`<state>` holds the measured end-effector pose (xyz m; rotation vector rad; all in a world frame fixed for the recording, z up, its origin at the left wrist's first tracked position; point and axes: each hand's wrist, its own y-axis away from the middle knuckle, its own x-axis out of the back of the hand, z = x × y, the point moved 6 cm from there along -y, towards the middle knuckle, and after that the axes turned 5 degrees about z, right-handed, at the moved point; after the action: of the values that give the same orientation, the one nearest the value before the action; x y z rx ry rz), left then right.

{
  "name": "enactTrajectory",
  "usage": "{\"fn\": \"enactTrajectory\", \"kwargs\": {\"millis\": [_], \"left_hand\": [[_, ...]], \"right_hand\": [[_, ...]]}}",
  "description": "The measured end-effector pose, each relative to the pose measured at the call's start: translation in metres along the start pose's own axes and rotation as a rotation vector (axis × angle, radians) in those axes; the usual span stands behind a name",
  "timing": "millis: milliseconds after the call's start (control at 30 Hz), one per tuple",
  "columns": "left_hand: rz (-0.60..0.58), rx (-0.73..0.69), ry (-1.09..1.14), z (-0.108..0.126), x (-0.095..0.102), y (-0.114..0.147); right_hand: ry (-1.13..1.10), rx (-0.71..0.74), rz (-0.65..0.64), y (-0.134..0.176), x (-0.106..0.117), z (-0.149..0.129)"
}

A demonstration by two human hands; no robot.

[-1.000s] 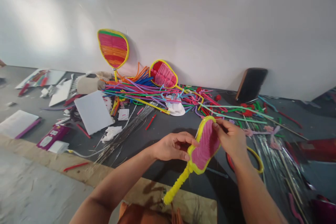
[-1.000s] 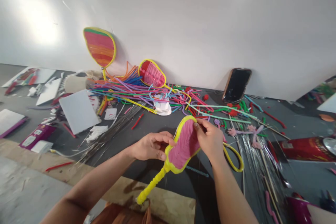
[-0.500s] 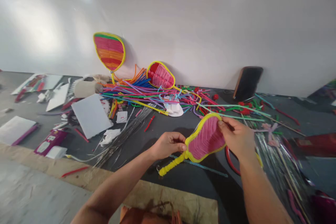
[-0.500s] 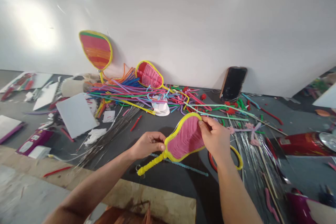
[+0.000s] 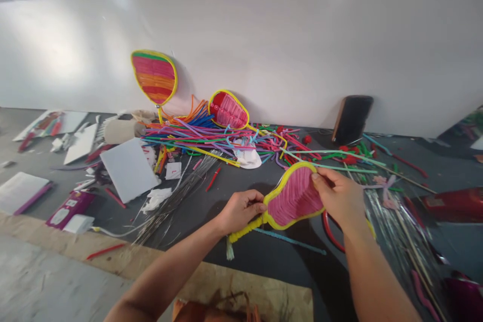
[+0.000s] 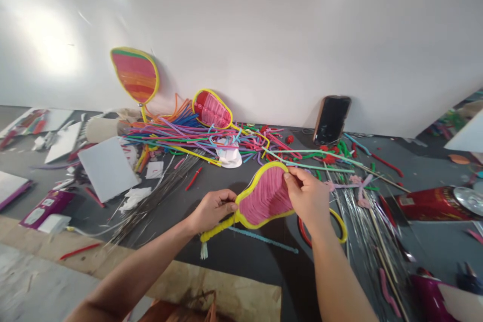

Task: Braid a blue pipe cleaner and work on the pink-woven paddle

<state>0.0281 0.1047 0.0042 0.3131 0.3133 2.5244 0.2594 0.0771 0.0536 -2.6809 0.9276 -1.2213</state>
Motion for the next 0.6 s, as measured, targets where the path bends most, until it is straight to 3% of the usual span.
{"fn": "enactTrajectory", "kwargs": {"millis": [133,300,433,600], "left_hand": [[-0.117,0.109,0.215,-0.0064,-0.0038,0.0006],[-0.126,0.150,0.293,-0.0060,-0.0063,0.0020],[-0.102,0.110,0.246,-0.0025,-0.0077,0.0028],[-0.025,0.054,0.028,0.0010,-0.0041,0.0038]], "right_hand": [[-0.001,-0.006,-0.019,-0.0005,-0.0010,0.0024],[-0.002,-0.006,-0.022,-0.0003,-0.0010,0.0018],[0.002,-0.004,-0.026,-0.0001,-0.0014,0.0014],[0.006,0.005,-0.030,0.0009,-0.0030,0.0004]]}}
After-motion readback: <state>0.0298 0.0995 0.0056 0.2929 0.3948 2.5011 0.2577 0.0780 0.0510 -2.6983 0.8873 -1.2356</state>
